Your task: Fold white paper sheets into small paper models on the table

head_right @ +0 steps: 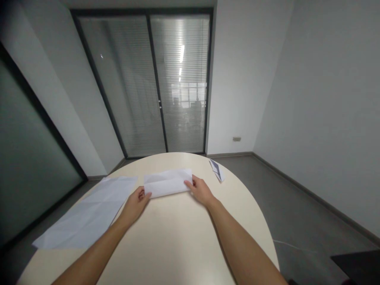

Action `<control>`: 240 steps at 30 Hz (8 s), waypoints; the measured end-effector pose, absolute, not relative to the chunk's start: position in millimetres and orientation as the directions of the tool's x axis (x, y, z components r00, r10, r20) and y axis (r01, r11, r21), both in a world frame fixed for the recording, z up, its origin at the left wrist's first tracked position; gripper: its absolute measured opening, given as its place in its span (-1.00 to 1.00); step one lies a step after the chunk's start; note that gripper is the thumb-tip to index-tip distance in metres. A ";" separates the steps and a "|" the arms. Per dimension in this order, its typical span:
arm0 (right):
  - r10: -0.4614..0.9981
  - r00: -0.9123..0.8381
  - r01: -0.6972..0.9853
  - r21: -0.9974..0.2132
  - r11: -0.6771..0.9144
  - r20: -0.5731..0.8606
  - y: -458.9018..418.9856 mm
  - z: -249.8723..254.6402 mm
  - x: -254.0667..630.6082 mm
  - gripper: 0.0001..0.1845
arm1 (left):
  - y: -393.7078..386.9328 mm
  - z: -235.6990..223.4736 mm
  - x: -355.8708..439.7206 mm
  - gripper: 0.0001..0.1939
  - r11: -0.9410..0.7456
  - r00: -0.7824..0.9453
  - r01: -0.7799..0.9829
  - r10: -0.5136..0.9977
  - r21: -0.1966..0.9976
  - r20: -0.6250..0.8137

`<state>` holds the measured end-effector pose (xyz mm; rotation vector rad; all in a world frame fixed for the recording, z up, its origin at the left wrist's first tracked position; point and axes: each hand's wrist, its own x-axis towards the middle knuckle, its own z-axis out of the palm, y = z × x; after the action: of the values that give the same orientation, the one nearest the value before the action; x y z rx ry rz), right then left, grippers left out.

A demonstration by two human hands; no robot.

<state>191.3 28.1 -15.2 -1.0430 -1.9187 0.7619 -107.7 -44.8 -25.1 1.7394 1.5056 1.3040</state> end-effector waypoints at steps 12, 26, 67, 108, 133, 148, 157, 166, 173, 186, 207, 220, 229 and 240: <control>0.897 -0.306 0.394 -0.816 0.423 0.318 29.9 -21.8 189.9 -0.48 | -41.7 -27.7 -108.5 -0.65 -0.227 -0.182 0.420 0.927 0.878 0.327; 0.890 -0.369 0.513 -0.740 0.434 0.267 22.7 -15.3 190.2 -0.49 | -37.9 -38.8 -114.1 -0.48 -0.152 -0.227 0.586 0.912 0.796 0.342; 0.884 -0.468 0.836 -0.327 0.440 -0.006 -0.7 0.5 173.9 -0.17 | -72.8 -0.5 -86.8 -0.67 -0.501 0.401 0.828 0.844 0.254 0.357; 0.928 -0.360 0.886 -0.277 0.373 0.096 -3.1 -4.7 154.1 -0.18 | -75.9 -8.1 -65.8 -0.37 -0.399 0.384 0.884 0.917 0.241 0.111; 0.756 -0.654 0.702 -0.341 0.625 0.038 -12.5 1.6 156.3 0.00 | -72.8 -8.6 -68.2 -0.44 -0.297 0.277 0.925 0.954 0.237 0.114; 0.747 -0.662 0.716 -0.350 0.604 -0.064 -19.5 8.3 156.4 0.06 | -69.4 -13.5 -71.9 -0.37 -0.056 0.050 0.997 0.995 0.062 0.091; 0.776 -0.627 0.725 -0.315 0.612 0.067 -19.9 10.7 154.5 -0.09 | -71.7 -7.6 -73.1 -0.57 -0.197 0.164 0.975 0.949 0.101 0.270; 0.678 -0.704 0.602 -0.330 0.727 0.211 -26.8 12.2 147.4 -0.40 | -80.0 8.8 -60.0 -0.78 -0.383 0.303 0.898 0.896 0.218 0.326; 0.710 -0.701 0.637 -0.387 0.667 0.069 -17.6 5.3 151.4 -0.20 | -71.4 -17.2 -67.9 -0.56 -0.418 0.340 0.876 0.889 0.240 0.308; 0.865 -0.472 0.805 -0.317 0.502 0.170 -13.5 4.7 156.5 -0.41 | -78.0 -1.0 -67.1 -0.56 -0.478 0.417 0.862 0.859 0.171 0.297; 0.700 -0.710 0.619 -0.403 0.675 0.081 -24.8 11.7 149.6 -0.22 | -77.4 -8.4 -56.0 -0.51 -0.245 0.205 0.957 0.950 0.156 0.236; 0.905 -0.413 0.846 -0.326 0.422 0.100 -2.5 -1.7 161.5 -0.22 | -87.1 -3.6 -58.8 -0.37 -0.579 0.561 0.766 0.814 0.280 0.148; 0.717 -0.642 0.654 -0.295 0.697 0.272 -9.2 7.5 161.5 -0.55 | -75.0 -2.2 -70.3 -0.60 -0.488 0.432 0.851 0.861 0.195 0.269; 0.631 -0.753 0.548 -0.353 0.758 0.185 -17.2 11.8 158.8 -0.37 | -65.9 -9.3 -80.8 -0.69 -0.463 0.379 0.862 0.859 0.206 0.344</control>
<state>158.8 -17.2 11.8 -0.9161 -2.6624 0.4023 -80.8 -65.9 -9.3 2.6147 1.6326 0.6456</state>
